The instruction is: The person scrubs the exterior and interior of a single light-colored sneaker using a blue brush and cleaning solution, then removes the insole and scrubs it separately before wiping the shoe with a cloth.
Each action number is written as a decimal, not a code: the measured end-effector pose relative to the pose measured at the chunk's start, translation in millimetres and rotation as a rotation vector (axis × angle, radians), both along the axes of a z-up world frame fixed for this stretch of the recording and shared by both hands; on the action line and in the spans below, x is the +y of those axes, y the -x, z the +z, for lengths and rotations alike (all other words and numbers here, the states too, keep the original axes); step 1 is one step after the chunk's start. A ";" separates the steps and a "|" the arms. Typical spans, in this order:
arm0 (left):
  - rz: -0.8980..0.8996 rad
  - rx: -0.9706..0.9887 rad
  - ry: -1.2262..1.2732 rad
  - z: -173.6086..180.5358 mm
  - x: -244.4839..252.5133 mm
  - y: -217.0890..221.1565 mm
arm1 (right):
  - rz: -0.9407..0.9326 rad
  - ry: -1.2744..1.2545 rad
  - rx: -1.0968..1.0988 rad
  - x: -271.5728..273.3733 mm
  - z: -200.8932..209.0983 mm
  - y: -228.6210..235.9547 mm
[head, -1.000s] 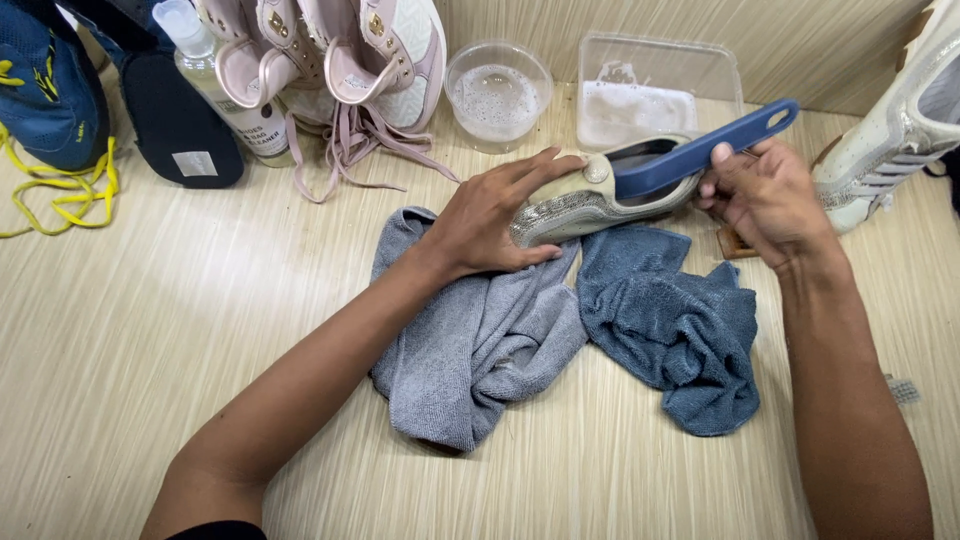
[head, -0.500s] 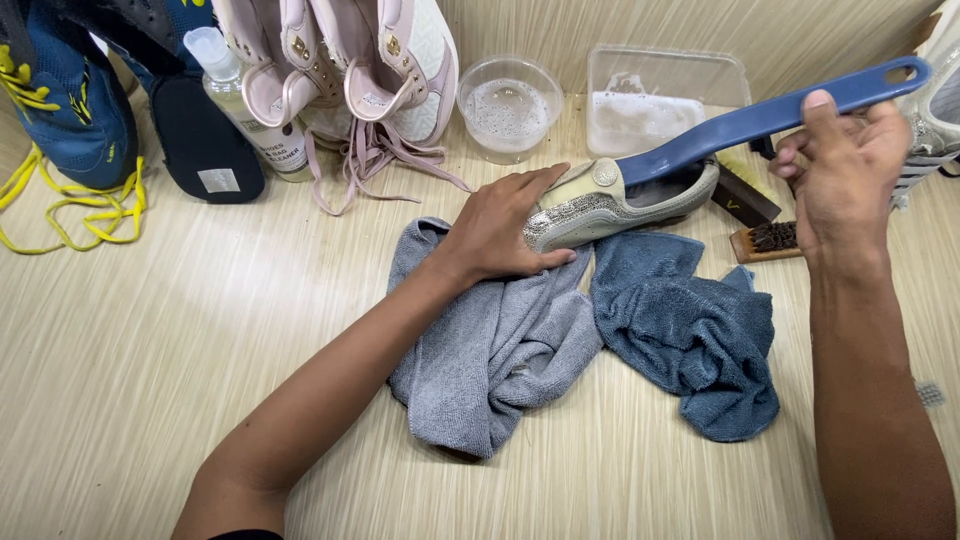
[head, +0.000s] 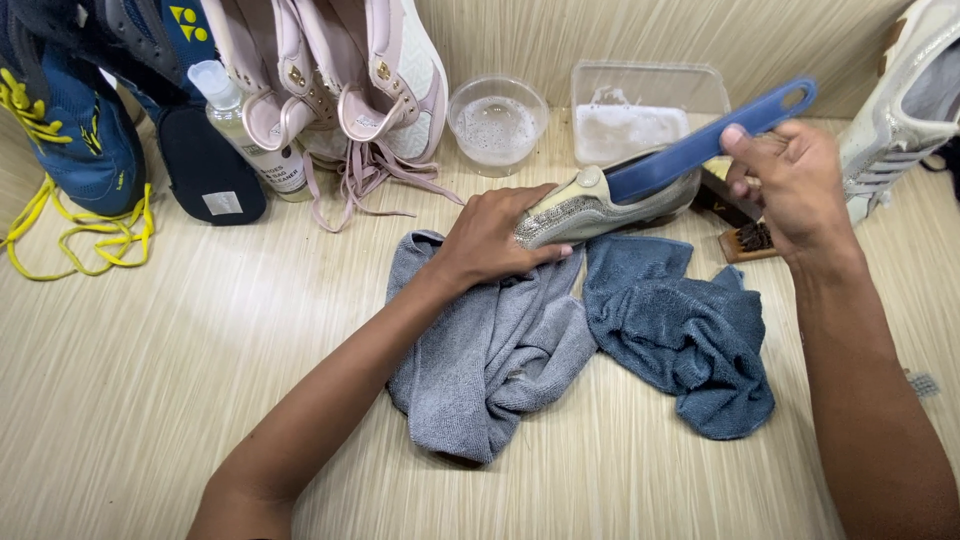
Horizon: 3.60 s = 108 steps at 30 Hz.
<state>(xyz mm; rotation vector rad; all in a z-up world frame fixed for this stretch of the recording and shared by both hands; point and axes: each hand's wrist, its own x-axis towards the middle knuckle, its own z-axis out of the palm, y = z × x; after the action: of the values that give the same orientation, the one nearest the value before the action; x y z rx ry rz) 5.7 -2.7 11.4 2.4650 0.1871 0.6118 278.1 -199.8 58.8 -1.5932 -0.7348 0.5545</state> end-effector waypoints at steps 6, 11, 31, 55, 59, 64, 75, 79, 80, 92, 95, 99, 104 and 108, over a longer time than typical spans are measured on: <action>0.043 0.093 0.119 -0.7 8.8 -3.5 | 0.023 -0.008 0.084 -0.1 7.4 6.2; 0.058 0.217 0.321 21.0 13.4 -1.3 | -0.125 -0.153 -0.086 -2.0 9.6 -2.5; 0.050 0.328 0.767 51.3 22.5 7.3 | 0.649 1.412 -0.755 -24.4 26.7 69.2; 0.069 0.243 0.736 50.6 18.2 5.1 | 0.420 0.845 -0.639 14.6 63.5 161.7; 0.026 0.237 0.760 42.7 24.5 8.5 | 0.123 0.998 -0.658 0.0 74.5 112.9; -0.016 0.191 0.528 25.1 18.2 11.5 | 0.046 0.920 -0.442 -15.5 72.8 54.7; -0.165 -0.098 0.042 9.7 6.0 12.3 | -0.369 -0.303 0.052 -6.1 19.7 1.1; -0.166 -0.059 0.010 -2.3 11.5 9.7 | -0.204 -0.233 -0.124 -5.9 28.8 29.1; -0.148 -0.062 0.014 -4.5 12.5 8.1 | -0.146 -0.139 -0.051 -3.4 33.9 32.5; -0.131 -0.069 0.005 -23.0 8.9 5.0 | -0.105 -0.113 -0.040 -6.8 17.8 19.3; -0.127 -0.073 -0.007 -19.8 8.6 4.5 | -0.230 -0.201 -0.150 -2.4 4.7 14.3; -0.097 0.012 -0.029 -28.2 8.0 7.5 | -0.192 -0.167 -0.149 8.7 -1.5 43.6; -0.136 -0.050 -0.008 -6.1 7.5 9.1 | -0.265 -0.250 -0.231 -0.1 -0.9 8.4; -0.112 -0.049 0.005 6.4 -0.9 14.9 | -0.121 -0.116 -0.076 -3.7 2.3 36.8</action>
<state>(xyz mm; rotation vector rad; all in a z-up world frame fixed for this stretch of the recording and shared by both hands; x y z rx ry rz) -9.2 -3.7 17.8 2.4344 0.0315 0.6215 241.2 -203.5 61.2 -1.5452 -0.7086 0.3586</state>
